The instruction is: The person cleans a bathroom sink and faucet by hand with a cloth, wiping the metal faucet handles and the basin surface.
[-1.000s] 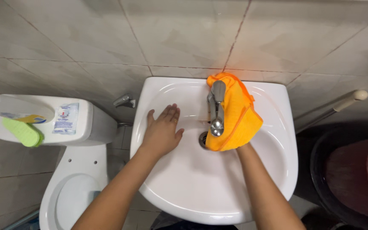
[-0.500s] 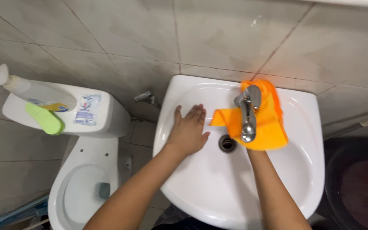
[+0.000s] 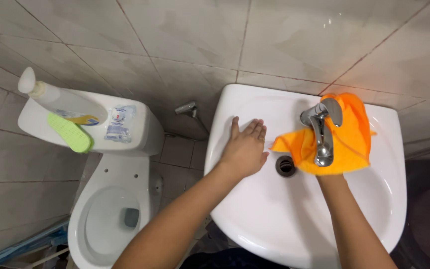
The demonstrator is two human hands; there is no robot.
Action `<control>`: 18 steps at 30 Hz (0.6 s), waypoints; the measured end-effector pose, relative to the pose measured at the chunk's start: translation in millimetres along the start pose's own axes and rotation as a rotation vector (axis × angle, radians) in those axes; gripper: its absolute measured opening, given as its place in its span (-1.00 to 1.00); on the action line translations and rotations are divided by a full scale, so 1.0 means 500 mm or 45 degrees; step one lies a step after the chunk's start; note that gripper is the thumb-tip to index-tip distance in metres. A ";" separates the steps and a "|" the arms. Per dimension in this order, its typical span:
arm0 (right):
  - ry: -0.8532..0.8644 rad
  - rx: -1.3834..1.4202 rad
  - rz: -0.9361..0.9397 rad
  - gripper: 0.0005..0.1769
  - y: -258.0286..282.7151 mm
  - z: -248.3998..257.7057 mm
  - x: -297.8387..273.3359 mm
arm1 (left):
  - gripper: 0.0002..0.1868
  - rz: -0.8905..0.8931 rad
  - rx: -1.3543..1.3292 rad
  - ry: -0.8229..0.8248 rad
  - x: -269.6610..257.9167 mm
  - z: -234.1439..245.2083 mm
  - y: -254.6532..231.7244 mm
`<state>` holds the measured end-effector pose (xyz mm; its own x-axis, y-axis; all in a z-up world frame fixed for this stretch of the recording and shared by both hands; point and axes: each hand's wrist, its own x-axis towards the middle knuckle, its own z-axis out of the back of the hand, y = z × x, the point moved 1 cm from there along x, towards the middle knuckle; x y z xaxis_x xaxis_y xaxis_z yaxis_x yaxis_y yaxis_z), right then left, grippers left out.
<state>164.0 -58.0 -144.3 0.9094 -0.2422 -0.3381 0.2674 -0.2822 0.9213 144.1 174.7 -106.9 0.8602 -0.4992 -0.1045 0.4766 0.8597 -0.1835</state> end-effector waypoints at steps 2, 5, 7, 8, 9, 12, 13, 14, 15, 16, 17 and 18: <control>-0.045 -0.015 -0.008 -0.63 -0.021 -0.001 -0.022 | -0.22 -0.016 -0.028 -0.030 -0.005 -0.001 0.002; -0.057 -0.039 -0.048 -0.63 -0.057 -0.015 -0.059 | -0.22 -0.035 -0.062 -0.077 -0.006 -0.004 0.005; -0.023 -0.053 -0.062 -0.63 -0.076 -0.038 -0.080 | -0.24 -0.038 -0.052 -0.079 -0.004 -0.003 0.004; 0.001 -0.069 -0.058 -0.63 -0.080 -0.051 -0.087 | -0.25 -0.042 -0.043 -0.085 0.000 -0.001 0.005; 0.041 -0.086 -0.052 -0.63 -0.083 -0.063 -0.099 | -0.25 -0.041 -0.045 -0.087 0.004 0.003 0.010; 0.202 -0.136 -0.025 -0.63 -0.076 -0.094 -0.124 | -0.37 -0.045 -0.109 -0.052 0.005 0.019 0.032; 0.260 -0.149 -0.015 -0.63 -0.070 -0.100 -0.132 | -0.40 -0.031 -0.378 -0.210 0.000 0.029 0.041; 0.307 -0.155 0.000 -0.63 -0.064 -0.107 -0.136 | -0.41 -0.019 -0.642 -0.369 -0.003 0.041 0.052; 0.367 -0.165 0.007 -0.63 -0.061 -0.117 -0.138 | -0.41 -0.019 -0.638 -0.372 -0.010 0.051 0.055; 0.398 -0.170 0.021 -0.63 -0.058 -0.121 -0.139 | -0.45 0.023 -0.790 -0.521 -0.027 0.058 0.051; 0.427 -0.173 0.040 -0.63 -0.054 -0.126 -0.137 | -0.49 0.065 -0.941 -0.672 -0.043 0.064 0.049; 0.419 -0.158 0.060 -0.63 -0.048 -0.130 -0.130 | -0.49 0.067 -0.940 -0.668 -0.056 0.067 0.051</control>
<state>119.1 24.8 -132.1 0.9702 0.0653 -0.2332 0.2408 -0.1582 0.9576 138.4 214.3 -76.0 0.9360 -0.1923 0.2948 0.3519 0.5018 -0.7901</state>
